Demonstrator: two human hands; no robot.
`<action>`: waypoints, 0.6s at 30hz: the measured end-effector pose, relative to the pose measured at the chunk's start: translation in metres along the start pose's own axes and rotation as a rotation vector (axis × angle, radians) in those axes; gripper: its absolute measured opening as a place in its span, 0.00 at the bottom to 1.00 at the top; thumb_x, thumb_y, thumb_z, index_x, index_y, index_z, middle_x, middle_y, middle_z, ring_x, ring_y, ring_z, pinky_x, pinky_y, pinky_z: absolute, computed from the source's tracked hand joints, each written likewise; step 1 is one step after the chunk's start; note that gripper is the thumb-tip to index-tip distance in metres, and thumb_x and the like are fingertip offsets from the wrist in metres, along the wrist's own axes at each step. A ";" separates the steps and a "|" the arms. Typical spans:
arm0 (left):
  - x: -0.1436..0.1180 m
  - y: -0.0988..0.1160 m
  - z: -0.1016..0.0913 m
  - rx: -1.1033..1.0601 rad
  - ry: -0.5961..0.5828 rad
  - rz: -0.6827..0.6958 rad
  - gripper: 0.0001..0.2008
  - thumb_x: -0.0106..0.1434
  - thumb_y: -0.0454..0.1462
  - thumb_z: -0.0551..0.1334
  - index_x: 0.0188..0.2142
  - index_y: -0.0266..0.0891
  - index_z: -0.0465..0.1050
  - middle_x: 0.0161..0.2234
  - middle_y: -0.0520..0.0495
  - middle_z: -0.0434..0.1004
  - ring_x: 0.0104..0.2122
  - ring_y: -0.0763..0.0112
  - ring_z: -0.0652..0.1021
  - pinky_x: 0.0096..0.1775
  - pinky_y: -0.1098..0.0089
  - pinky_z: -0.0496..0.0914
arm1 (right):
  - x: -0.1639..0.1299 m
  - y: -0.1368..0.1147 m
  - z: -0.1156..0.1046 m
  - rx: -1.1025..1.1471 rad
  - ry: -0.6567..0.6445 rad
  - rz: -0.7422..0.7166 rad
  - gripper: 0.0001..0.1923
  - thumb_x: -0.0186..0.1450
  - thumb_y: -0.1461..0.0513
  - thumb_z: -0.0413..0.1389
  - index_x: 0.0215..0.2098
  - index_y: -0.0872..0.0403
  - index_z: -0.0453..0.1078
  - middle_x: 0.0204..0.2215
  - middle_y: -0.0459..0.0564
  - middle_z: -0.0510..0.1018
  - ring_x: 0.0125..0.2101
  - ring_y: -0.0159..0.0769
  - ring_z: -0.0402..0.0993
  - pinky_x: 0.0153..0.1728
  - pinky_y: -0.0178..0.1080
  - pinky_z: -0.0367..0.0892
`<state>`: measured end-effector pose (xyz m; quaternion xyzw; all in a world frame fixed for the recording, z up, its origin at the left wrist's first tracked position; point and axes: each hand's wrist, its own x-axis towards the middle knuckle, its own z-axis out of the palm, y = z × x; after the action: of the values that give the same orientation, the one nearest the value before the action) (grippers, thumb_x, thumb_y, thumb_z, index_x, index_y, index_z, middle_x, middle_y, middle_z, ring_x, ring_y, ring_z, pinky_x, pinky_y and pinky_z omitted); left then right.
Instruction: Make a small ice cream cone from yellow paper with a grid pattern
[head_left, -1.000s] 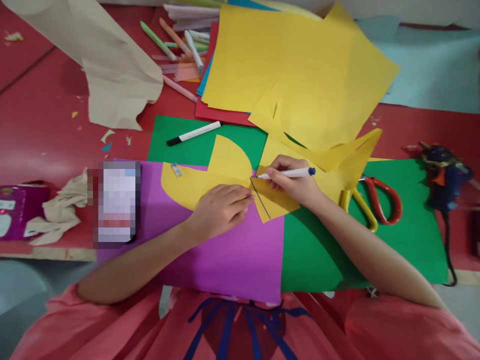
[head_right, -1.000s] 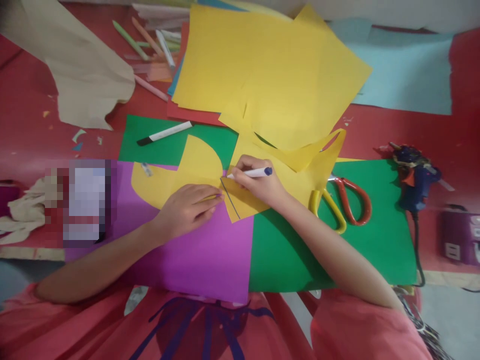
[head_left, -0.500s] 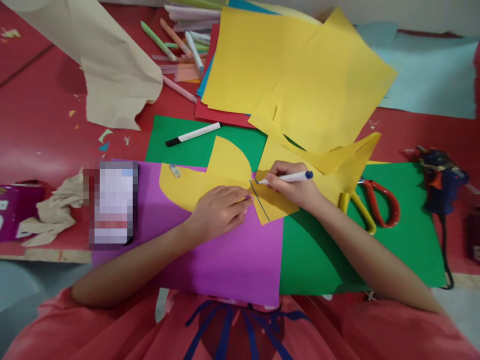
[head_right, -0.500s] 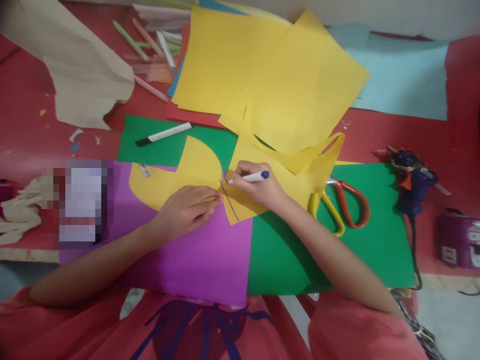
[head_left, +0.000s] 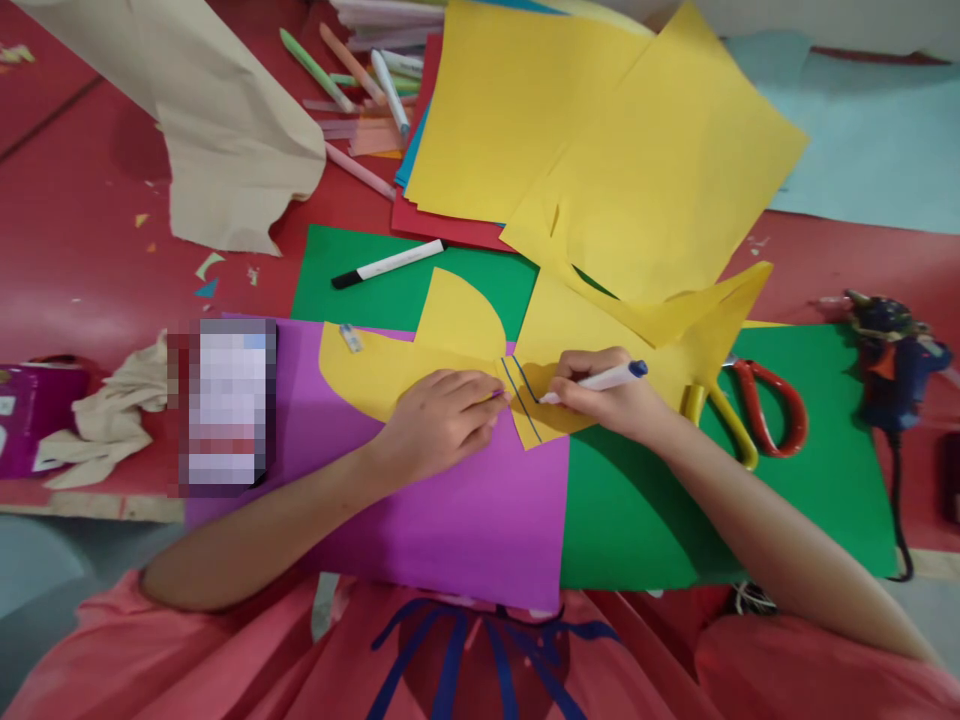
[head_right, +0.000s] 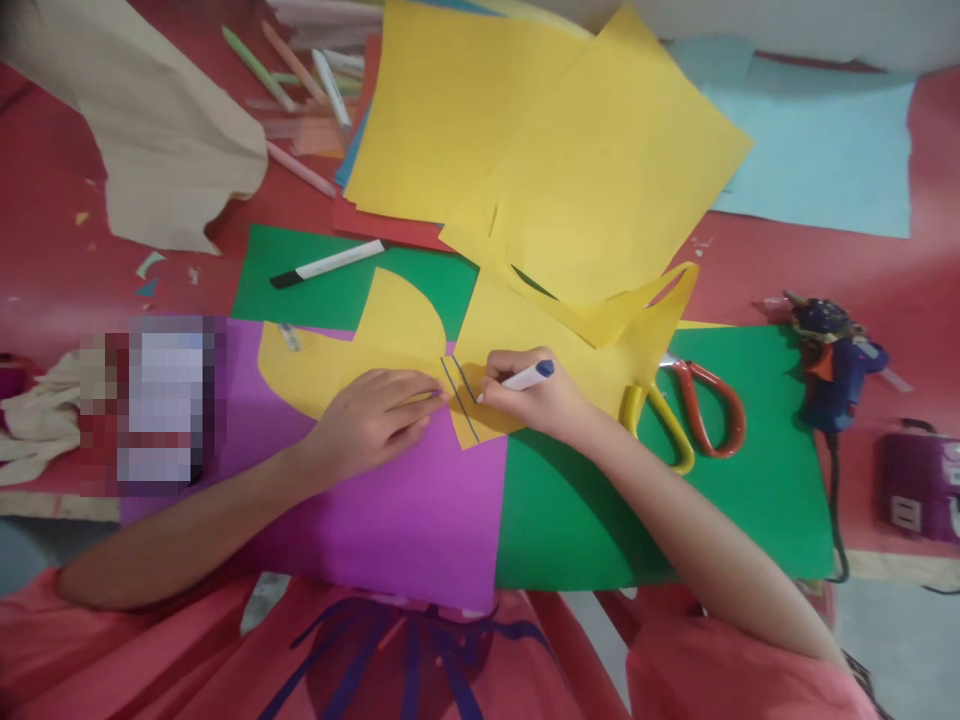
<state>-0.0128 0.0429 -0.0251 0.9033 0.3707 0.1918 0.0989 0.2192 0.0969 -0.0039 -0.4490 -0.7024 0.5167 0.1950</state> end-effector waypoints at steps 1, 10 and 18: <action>0.000 0.000 0.000 -0.001 0.000 -0.001 0.11 0.67 0.32 0.55 0.46 0.37 0.74 0.44 0.44 0.80 0.46 0.64 0.78 0.45 0.63 0.71 | -0.002 0.000 -0.001 0.002 -0.015 0.002 0.14 0.58 0.63 0.54 0.17 0.53 0.57 0.14 0.38 0.58 0.18 0.24 0.51 0.19 0.33 0.48; -0.001 0.000 0.001 -0.011 0.016 -0.007 0.11 0.66 0.32 0.56 0.45 0.37 0.75 0.45 0.44 0.80 0.47 0.63 0.78 0.45 0.63 0.71 | -0.021 0.005 -0.005 -0.008 -0.132 0.026 0.14 0.58 0.63 0.53 0.17 0.53 0.56 0.14 0.38 0.57 0.17 0.24 0.51 0.18 0.33 0.48; -0.001 0.000 0.001 -0.031 0.014 -0.016 0.11 0.66 0.32 0.56 0.45 0.38 0.75 0.45 0.44 0.79 0.47 0.63 0.78 0.46 0.62 0.72 | -0.023 0.007 -0.008 -0.024 -0.197 0.005 0.13 0.59 0.65 0.53 0.18 0.53 0.56 0.15 0.38 0.57 0.18 0.25 0.50 0.19 0.33 0.48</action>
<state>-0.0135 0.0422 -0.0268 0.8974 0.3755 0.2030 0.1120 0.2399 0.0827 -0.0024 -0.3999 -0.7233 0.5504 0.1184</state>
